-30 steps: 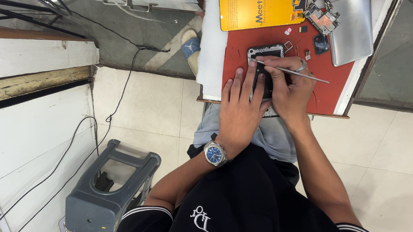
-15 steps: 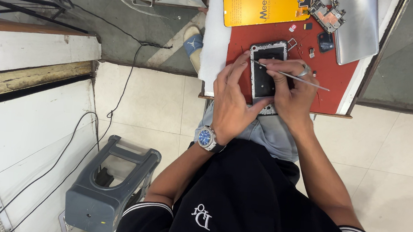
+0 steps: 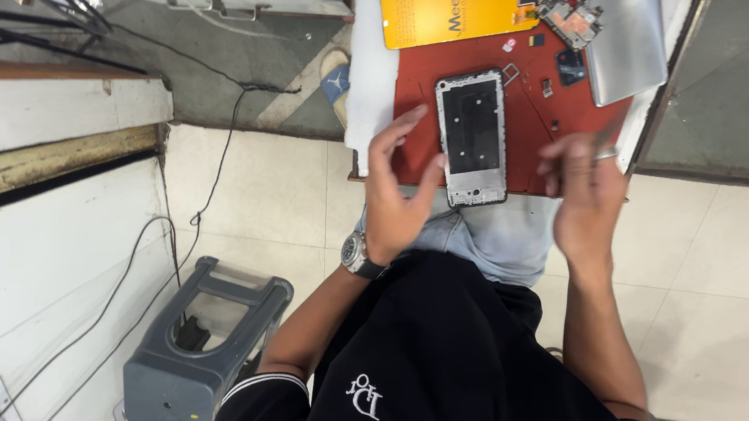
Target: The person disassembles a smartphone, removes the back cover and battery, and then reassembles the device by reconnecting the motherboard and securing internal components. The task involves careful handling of small parts and use of a metal tool to pry and adjust components.
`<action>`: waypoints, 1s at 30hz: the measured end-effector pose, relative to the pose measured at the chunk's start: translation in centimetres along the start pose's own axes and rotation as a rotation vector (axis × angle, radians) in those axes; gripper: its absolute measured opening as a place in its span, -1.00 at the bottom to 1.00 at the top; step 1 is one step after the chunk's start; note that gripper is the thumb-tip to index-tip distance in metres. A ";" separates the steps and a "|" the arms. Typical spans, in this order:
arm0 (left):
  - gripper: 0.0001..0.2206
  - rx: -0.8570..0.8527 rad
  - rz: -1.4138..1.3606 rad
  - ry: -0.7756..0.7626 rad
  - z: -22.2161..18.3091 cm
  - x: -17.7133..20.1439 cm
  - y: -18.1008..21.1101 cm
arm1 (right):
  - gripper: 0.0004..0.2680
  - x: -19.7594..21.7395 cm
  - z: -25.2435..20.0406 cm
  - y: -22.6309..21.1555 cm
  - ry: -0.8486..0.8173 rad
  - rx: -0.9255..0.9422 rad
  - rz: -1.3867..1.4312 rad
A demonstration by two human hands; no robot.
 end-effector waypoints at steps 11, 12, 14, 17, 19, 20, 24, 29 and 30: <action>-0.84 -0.156 0.448 -0.065 6.2 0.8 1.3 | -0.41 -5.5 -3.5 -3.7 0.071 0.320 -0.745; -0.85 -0.194 0.481 -0.081 6.6 0.6 1.7 | -0.42 -5.6 -3.3 -3.9 0.078 0.328 -0.739; -0.87 -0.255 0.545 -0.107 7.0 0.4 2.4 | -0.44 -5.6 -3.2 -4.0 0.086 0.332 -0.731; -0.89 -0.334 0.628 -0.139 7.3 0.0 3.2 | -0.45 -5.0 -3.5 -4.1 0.087 0.349 -0.710; -0.91 -0.412 0.674 -0.152 7.8 -0.2 3.7 | -0.44 -4.6 -3.7 -4.6 0.087 0.407 -0.672; -0.91 -0.418 0.685 -0.164 7.8 -0.3 3.7 | -0.44 -4.4 -4.0 -4.5 0.067 0.396 -0.659; -0.90 -0.462 0.760 -0.190 8.0 -1.1 3.8 | -0.44 -4.0 -4.8 -4.5 0.022 0.406 -0.625; -0.90 -0.533 0.851 -0.214 7.9 -2.0 4.8 | -0.44 -4.5 -5.7 -3.4 -0.012 0.425 -0.641; -0.88 -0.569 0.889 -0.218 7.8 -2.2 5.1 | -0.44 -4.6 -5.9 -3.0 -0.023 0.422 -0.632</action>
Point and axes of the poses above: each hand's wrist, its own z-axis towards the middle knuckle, its own x-axis out of the back of the hand, y = z × x, the point moved 9 cm from there along z, towards the middle knuckle, and after that the axes turned 8 degrees about y, right-handed, at the moved point
